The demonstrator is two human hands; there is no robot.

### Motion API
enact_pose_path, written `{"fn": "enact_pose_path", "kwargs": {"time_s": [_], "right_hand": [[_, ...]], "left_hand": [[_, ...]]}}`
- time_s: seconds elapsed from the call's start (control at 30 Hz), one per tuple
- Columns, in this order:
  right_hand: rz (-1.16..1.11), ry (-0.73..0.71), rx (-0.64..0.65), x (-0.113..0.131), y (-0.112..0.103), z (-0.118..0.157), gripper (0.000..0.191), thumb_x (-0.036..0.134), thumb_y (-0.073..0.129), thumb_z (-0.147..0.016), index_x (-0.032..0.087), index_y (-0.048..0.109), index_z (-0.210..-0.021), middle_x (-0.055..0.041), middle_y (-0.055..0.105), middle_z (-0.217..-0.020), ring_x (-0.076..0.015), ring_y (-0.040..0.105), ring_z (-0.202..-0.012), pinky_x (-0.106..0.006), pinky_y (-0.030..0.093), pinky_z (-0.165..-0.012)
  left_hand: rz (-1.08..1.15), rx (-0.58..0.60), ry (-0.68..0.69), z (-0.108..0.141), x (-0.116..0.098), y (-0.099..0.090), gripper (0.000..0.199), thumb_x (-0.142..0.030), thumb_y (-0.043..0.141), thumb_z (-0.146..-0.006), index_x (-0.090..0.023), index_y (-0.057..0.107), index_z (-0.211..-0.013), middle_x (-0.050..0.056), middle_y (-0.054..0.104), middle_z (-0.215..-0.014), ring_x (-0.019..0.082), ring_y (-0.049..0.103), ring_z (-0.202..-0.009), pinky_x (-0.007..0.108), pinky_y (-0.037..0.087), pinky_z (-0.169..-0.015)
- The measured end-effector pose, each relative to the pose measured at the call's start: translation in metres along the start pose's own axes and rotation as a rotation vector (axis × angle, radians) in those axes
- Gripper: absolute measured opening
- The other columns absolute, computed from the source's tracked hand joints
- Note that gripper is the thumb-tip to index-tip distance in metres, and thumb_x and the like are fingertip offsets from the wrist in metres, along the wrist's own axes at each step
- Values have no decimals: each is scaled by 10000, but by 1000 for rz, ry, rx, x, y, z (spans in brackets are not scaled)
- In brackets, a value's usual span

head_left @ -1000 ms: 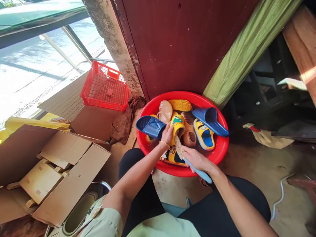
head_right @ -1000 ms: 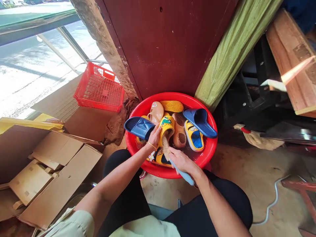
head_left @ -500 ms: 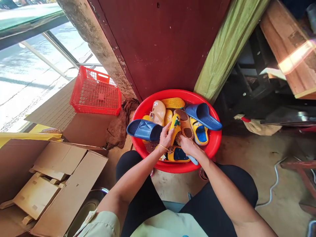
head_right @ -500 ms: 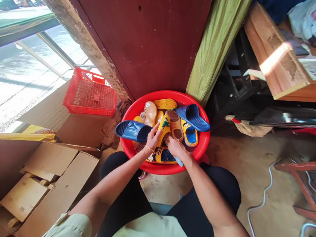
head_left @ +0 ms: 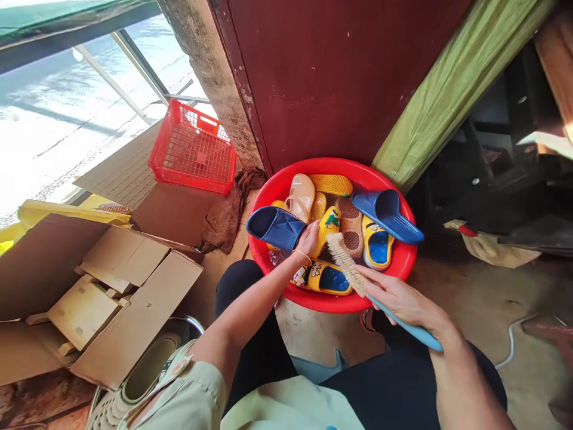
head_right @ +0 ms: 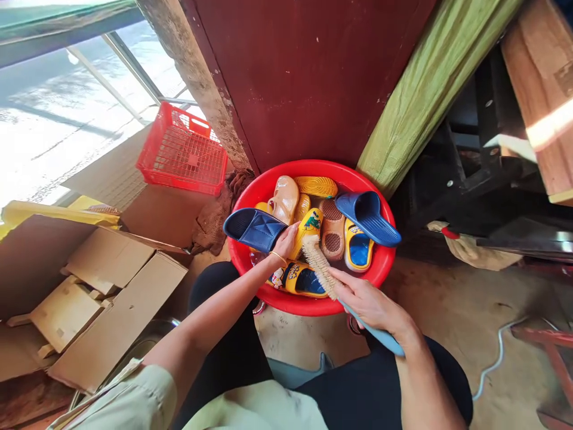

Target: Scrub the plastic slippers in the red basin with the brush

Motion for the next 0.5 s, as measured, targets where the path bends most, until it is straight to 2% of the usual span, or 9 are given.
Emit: {"fn": "enact_pose_path", "kwargs": {"time_s": [0.07, 0.13, 0.2, 0.27, 0.33, 0.4, 0.5], "right_hand": [[121, -106, -137, 10, -4, -14, 600, 438, 433, -994, 253, 410, -1564, -73, 759, -1011, -167, 676, -688, -267, 543, -644], [317, -163, -259, 20, -6, -35, 573, 363, 423, -990, 270, 426, -1556, -101, 761, -1072, -233, 714, -878, -326, 545, -793], [494, -89, -345, 18, -15, -60, 581, 332, 410, -993, 290, 390, -1572, -121, 770, -1042, -282, 721, -919, -371, 535, -811], [558, 43, -491, 10, -41, -76, 599, 324, 383, -1003, 226, 345, -1593, -164, 771, -969, -312, 727, -897, -395, 530, -794], [546, 120, -604, 1, -67, -82, 589, 335, 371, -1006, 193, 376, -1578, -186, 767, -977, -323, 727, -901, -404, 528, -796], [475, 87, -669, -3, -82, -84, 574, 354, 380, -1005, 204, 419, -1557, -172, 764, -1029, -306, 726, -907, -384, 529, -802], [232, -18, -663, -4, -80, -84, 582, 400, 383, -1006, 216, 410, -1557, -115, 770, -979, -237, 721, -719, -326, 543, -701]], "left_hand": [[11, 55, 36, 1, 1, 5, 451, -536, 563, -930, -156, 734, -1103, 87, 753, -1098, 253, 664, -1079, 382, 503, -1018], [-14, 80, 79, 3, 2, 6, 448, -540, 587, -912, -156, 747, -1078, 78, 759, -1072, 259, 659, -1085, 376, 508, -1002], [-74, 65, 107, 5, 1, 3, 465, -558, 570, -917, -164, 759, -1077, 71, 765, -1042, 270, 661, -1080, 378, 516, -977], [-139, 64, 138, 9, -4, 0, 492, -570, 524, -940, -172, 762, -1104, 78, 766, -1047, 277, 670, -1063, 382, 522, -954], [-198, 89, 204, 15, -17, 1, 502, -567, 493, -960, -179, 760, -1133, 91, 762, -1082, 273, 678, -1052, 379, 520, -950], [-248, 77, 319, 20, -39, -1, 502, -559, 469, -977, -187, 751, -1161, 102, 750, -1125, 262, 678, -1060, 376, 510, -972], [-352, 0, 573, 29, -79, -8, 492, -545, 436, -999, -206, 719, -1218, 114, 701, -1232, 251, 633, -1168, 393, 459, -1068]]}}
Point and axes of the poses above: each hand's wrist, its own z-axis away from the middle knuckle, its own y-axis out of the palm, x = y × z, the point moved 9 cm from there along -z, towards the middle knuckle
